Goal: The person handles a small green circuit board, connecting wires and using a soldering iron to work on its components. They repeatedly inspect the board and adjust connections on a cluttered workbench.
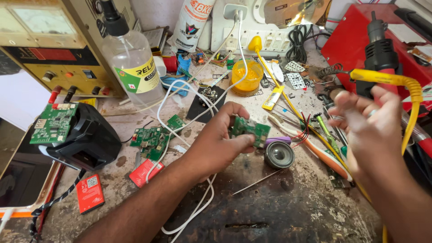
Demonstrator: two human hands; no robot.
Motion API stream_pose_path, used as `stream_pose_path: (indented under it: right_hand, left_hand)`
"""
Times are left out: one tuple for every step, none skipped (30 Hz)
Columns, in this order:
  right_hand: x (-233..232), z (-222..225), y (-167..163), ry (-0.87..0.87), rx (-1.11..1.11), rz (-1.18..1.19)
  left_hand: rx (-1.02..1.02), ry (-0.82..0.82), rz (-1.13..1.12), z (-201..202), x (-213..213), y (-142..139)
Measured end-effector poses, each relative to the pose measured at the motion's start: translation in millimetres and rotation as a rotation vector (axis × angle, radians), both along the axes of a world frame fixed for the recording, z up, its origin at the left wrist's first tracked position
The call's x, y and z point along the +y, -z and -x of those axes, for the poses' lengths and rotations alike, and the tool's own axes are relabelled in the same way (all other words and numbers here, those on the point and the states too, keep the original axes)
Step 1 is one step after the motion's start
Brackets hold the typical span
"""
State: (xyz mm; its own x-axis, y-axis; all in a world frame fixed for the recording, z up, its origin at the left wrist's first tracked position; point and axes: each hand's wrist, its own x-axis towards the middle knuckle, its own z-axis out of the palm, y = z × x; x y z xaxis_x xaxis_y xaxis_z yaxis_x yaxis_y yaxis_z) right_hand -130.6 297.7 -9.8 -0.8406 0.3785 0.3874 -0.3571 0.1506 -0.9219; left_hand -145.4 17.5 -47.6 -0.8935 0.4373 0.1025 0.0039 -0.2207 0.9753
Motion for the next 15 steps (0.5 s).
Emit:
stream_pose_path:
  right_hand:
    - [2, 7, -4, -0.008, 0.020, -0.065]
    - [5, 14, -10, -0.015, 0.041, -0.130]
    - [7, 21, -15, -0.023, 0.063, -0.196]
    - [11, 27, -20, 0.068, 0.008, -0.305]
    - [17, 32, -24, 0.158, -0.047, -0.415]
    - [23, 38, -27, 0.248, -0.100, -0.525]
    - [30, 42, -26, 0.289, -0.095, -0.671]
    - [40, 46, -25, 0.327, -0.092, -0.819]
    - [52, 51, -23, 0.360, -0.086, -0.968]
    - [63, 55, -17, 0.337, 0.088, -0.963]
    - [74, 63, -10, 0.292, 0.226, -0.944]
    - [86, 67, -1, 0.227, 0.333, -0.913]
    - [98, 71, 7, 0.201, 0.328, -0.893]
    - [109, 75, 18, 0.174, 0.334, -0.875]
    - [120, 77, 27, 0.146, 0.335, -0.849]
  left_hand:
    - [0.060, -0.003, 0.042, -1, 0, 1]
    - [0.120, -0.006, 0.083, -1, 0, 2]
    - [0.142, -0.019, 0.110, -2, 0, 2]
    - [0.162, -0.034, 0.139, -3, 0, 2]
    - [0.181, -0.049, 0.168, -4, -1, 1]
    - [0.244, -0.075, 0.268, -4, -2, -1]
    - [0.305, -0.104, 0.370, -5, -5, -3]
    - [0.360, -0.134, 0.471, -7, -7, -5]
    - [0.454, -0.124, 0.564, -10, -8, -6]
    - [0.545, -0.118, 0.662, -14, -9, -7]
    - [0.634, -0.111, 0.766, -18, -10, -8]
    - [0.645, -0.109, 0.808, -22, -10, -9]
    - [0.655, -0.103, 0.850, -26, -8, -9]
    - [0.665, -0.091, 0.892, -30, -5, -11]
    - [0.714, -0.126, 0.903, -33, -4, -13]
